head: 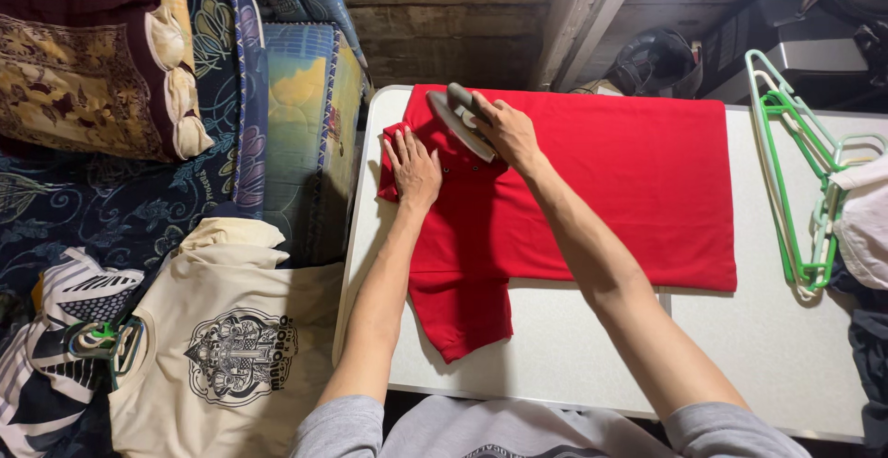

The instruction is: The person irons a red polo shirt laid flat on a white table using a handheld iron. After ironing, the person places the shirt on a green hanger.

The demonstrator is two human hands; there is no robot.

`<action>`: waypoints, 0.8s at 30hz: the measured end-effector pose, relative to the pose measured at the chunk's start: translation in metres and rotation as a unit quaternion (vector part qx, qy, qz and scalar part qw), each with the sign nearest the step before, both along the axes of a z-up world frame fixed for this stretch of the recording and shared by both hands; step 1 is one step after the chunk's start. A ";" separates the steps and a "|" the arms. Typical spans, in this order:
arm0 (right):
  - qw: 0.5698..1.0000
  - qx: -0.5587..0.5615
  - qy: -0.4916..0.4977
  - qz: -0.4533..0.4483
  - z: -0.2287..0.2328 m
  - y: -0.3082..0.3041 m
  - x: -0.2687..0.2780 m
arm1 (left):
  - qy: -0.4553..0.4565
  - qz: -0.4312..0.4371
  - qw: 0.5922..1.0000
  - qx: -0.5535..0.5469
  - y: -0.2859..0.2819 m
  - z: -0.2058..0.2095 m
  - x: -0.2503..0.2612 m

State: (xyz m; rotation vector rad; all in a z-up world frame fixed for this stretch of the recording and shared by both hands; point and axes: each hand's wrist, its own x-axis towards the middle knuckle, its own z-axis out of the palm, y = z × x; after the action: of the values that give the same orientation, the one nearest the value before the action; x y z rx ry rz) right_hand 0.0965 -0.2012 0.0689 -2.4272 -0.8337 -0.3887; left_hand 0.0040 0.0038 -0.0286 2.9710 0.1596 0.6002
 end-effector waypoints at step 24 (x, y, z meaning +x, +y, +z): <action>0.999 -0.036 -0.022 0.030 0.011 -0.082 -0.012 | -0.002 -0.009 0.999 -0.038 0.003 -0.001 -0.004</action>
State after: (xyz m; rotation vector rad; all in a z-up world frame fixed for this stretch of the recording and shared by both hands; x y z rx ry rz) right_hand 0.0848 -0.2831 0.0801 -2.4606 -0.9526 -0.3980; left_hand 0.0002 0.0069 -0.0295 2.8947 0.1530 0.5855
